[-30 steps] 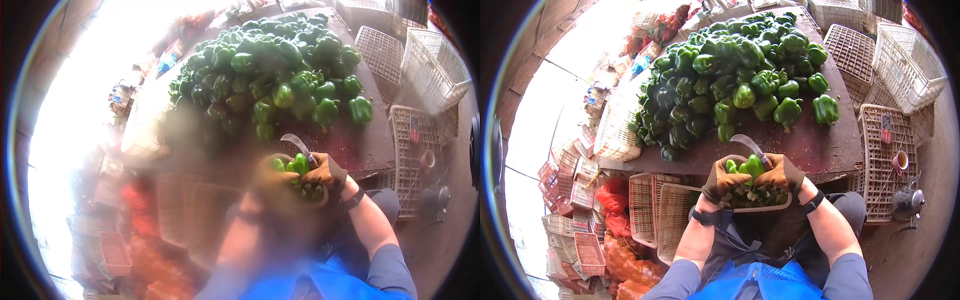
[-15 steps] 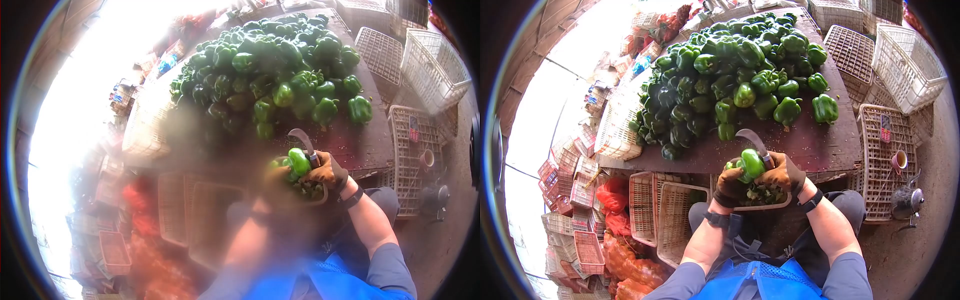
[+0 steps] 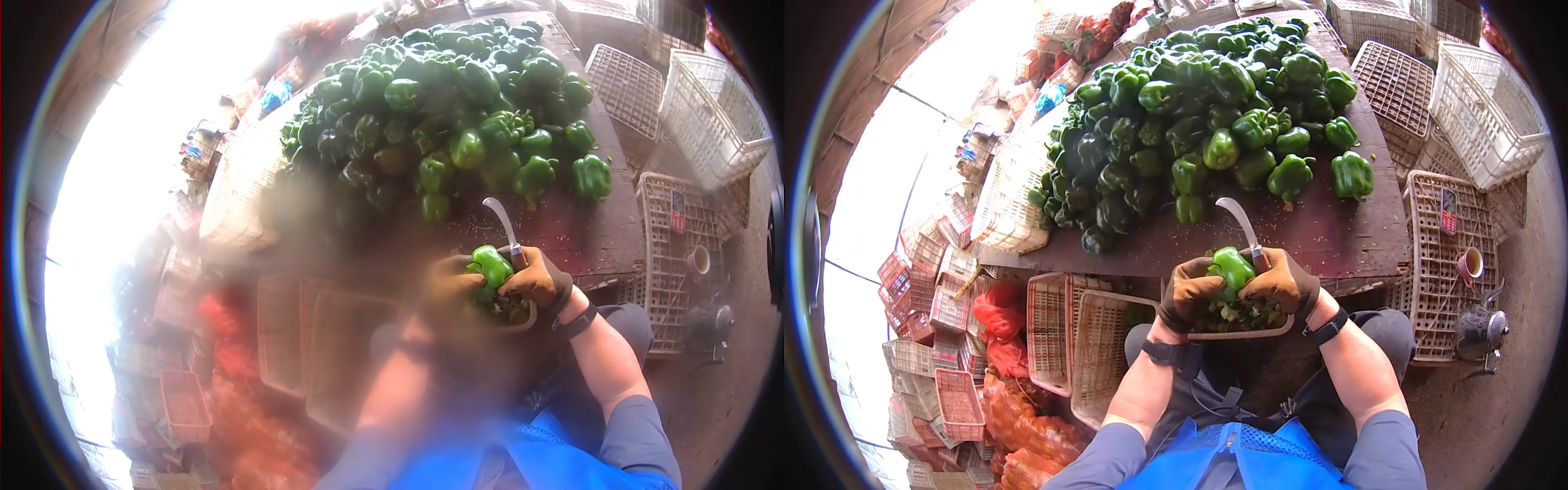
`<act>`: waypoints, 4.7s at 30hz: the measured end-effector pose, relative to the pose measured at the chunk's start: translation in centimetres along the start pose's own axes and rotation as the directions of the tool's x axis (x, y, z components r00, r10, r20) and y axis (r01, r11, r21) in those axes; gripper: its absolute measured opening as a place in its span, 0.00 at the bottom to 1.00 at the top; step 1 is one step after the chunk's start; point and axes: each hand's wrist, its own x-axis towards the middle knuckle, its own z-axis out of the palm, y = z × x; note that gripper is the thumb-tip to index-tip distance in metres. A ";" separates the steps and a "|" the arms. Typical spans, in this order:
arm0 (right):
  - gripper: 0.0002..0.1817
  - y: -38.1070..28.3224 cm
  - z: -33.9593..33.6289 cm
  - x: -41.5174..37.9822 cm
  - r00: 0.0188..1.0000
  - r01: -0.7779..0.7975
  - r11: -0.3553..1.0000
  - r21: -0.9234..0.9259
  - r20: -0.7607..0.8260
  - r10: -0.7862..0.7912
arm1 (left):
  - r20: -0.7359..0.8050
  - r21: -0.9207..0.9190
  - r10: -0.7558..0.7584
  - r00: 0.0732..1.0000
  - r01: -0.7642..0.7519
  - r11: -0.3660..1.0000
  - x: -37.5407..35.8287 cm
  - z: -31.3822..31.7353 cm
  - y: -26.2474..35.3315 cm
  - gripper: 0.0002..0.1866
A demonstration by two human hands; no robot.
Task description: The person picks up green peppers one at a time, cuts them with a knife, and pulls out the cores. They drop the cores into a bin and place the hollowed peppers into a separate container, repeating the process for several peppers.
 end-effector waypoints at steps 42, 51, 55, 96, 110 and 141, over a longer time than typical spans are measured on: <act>0.30 3.6 0.8 1.6 0.989 -0.010 0.934 -0.356 -0.142 -0.043 | -0.191 -0.278 -0.093 0.977 0.037 0.960 -0.8 1.6 -1.7 0.16; 0.14 5.2 0.6 2.8 0.975 -0.134 0.973 -0.190 -0.203 0.094 | -0.249 0.012 0.322 0.913 -0.330 0.944 -1.0 3.5 -4.0 0.19; 0.14 4.5 1.1 2.8 0.961 -0.174 0.963 -0.205 -0.247 0.122 | -0.340 -0.005 0.293 0.893 -0.314 0.950 -1.9 1.4 -2.8 0.19; 0.20 4.6 3.2 4.5 0.950 -0.295 0.724 -0.624 -0.273 0.151 | -0.985 -0.105 -0.076 0.158 -0.190 0.976 5.8 -33.7 2.9 0.30; 0.15 4.1 2.9 3.5 0.963 -0.059 0.871 -0.488 -0.257 -0.079 | -0.621 0.429 0.532 0.576 -0.318 0.845 1.9 -24.0 -1.5 0.25; 0.16 4.7 -2.1 2.2 0.877 -0.188 0.684 -0.705 -0.434 -0.206 | -0.073 0.901 0.518 0.852 -0.167 0.401 6.6 0.5 -3.0 0.20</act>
